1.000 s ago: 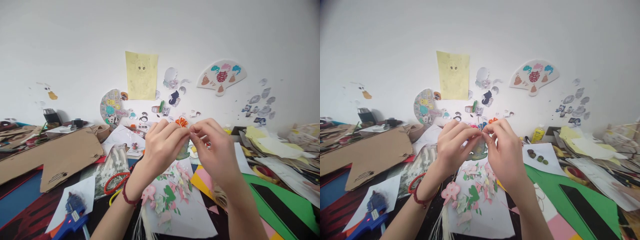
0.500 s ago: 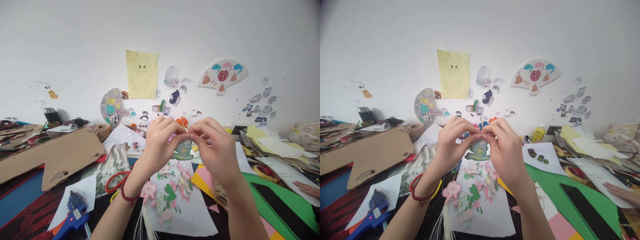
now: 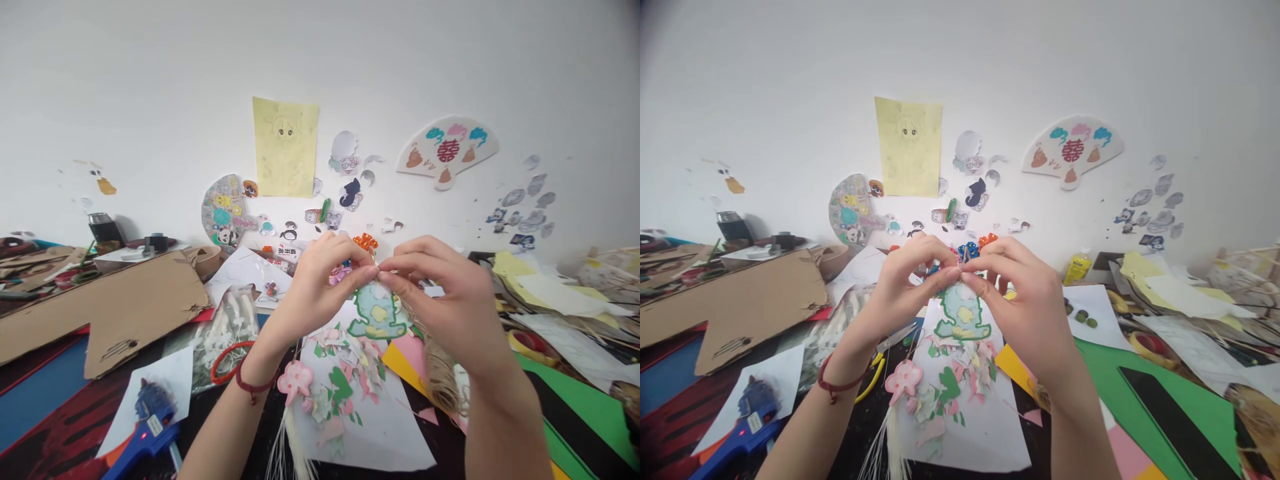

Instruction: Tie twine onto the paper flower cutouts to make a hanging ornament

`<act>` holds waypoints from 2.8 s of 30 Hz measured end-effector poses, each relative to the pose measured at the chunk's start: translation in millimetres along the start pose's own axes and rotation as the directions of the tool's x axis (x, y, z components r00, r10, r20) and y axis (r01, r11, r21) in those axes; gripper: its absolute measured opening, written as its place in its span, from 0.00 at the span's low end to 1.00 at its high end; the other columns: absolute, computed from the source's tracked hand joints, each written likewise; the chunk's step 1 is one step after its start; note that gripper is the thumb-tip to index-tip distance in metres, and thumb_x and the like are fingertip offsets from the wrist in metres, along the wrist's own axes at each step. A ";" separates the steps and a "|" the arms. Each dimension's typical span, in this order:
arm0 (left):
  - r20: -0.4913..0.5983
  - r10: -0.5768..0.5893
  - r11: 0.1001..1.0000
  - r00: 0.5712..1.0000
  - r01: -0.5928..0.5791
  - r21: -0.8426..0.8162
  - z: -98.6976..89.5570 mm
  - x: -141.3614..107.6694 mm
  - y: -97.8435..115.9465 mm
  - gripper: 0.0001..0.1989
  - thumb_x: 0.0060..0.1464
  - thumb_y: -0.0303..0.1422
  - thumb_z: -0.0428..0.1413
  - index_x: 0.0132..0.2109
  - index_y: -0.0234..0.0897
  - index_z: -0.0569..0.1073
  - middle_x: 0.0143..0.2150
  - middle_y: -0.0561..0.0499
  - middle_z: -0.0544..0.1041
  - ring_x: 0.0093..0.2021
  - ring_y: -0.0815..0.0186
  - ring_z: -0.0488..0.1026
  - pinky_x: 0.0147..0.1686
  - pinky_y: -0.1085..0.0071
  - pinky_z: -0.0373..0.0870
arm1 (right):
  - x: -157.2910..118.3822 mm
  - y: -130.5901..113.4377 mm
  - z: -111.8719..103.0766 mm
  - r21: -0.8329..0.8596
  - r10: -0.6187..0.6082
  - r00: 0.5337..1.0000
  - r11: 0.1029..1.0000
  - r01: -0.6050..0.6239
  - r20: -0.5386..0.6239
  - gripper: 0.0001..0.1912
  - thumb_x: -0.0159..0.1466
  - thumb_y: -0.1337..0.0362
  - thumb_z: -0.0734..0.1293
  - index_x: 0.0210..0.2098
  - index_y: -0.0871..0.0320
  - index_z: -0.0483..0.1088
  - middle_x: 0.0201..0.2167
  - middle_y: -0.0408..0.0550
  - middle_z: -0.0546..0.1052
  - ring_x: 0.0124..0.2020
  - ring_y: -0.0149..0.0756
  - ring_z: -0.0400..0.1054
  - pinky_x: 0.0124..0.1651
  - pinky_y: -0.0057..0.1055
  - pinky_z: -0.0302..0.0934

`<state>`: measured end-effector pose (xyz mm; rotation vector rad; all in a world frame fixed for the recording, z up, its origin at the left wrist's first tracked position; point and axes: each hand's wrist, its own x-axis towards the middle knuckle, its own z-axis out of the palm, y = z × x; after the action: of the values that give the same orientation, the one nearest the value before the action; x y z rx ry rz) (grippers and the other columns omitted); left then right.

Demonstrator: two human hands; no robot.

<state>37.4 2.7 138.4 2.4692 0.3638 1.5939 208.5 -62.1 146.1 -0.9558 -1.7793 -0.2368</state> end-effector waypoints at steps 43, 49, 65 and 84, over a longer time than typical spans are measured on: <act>-0.003 0.002 1.000 1.000 -0.002 0.006 -10.3 0.4 12.2 0.02 0.60 0.32 0.58 0.38 0.40 0.74 0.37 0.53 0.78 0.38 0.67 0.72 0.41 0.67 0.67 | 1.6 -6.4 1.3 -0.051 -0.079 0.996 0.996 0.077 -0.034 0.06 0.64 0.70 0.67 0.31 0.55 0.70 0.31 0.43 0.71 0.30 0.29 0.65 0.29 0.31 0.59; -0.019 0.051 0.999 0.999 -0.051 -0.005 -10.4 -0.1 8.1 0.02 0.60 0.33 0.59 0.40 0.41 0.74 0.37 0.53 0.79 0.38 0.68 0.73 0.42 0.66 0.68 | 1.2 -2.1 1.6 0.036 -0.053 0.998 0.998 0.052 0.030 0.06 0.66 0.68 0.65 0.32 0.54 0.70 0.32 0.43 0.70 0.30 0.30 0.64 0.28 0.30 0.59; 0.092 0.067 0.945 0.994 -0.092 0.315 -7.4 -3.4 5.0 0.07 0.67 0.35 0.50 0.41 0.38 0.68 0.39 0.52 0.75 0.39 0.65 0.63 0.43 0.63 0.58 | 2.7 0.7 3.4 0.083 -0.017 0.999 0.996 0.013 0.051 0.06 0.66 0.69 0.66 0.31 0.55 0.69 0.31 0.43 0.70 0.30 0.29 0.63 0.29 0.29 0.58; 0.123 0.138 0.956 0.983 -0.165 0.244 -3.8 -1.7 4.4 0.07 0.68 0.30 0.47 0.38 0.36 0.64 0.37 0.50 0.69 0.39 0.67 0.62 0.42 0.68 0.61 | 1.8 0.9 4.2 0.099 -0.015 0.997 0.995 0.007 0.076 0.06 0.66 0.70 0.65 0.32 0.56 0.70 0.31 0.42 0.69 0.31 0.26 0.62 0.30 0.27 0.58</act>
<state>33.8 -1.9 139.7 2.8239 0.3930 1.5497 206.0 -58.3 145.6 -0.8951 -1.8498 -0.1193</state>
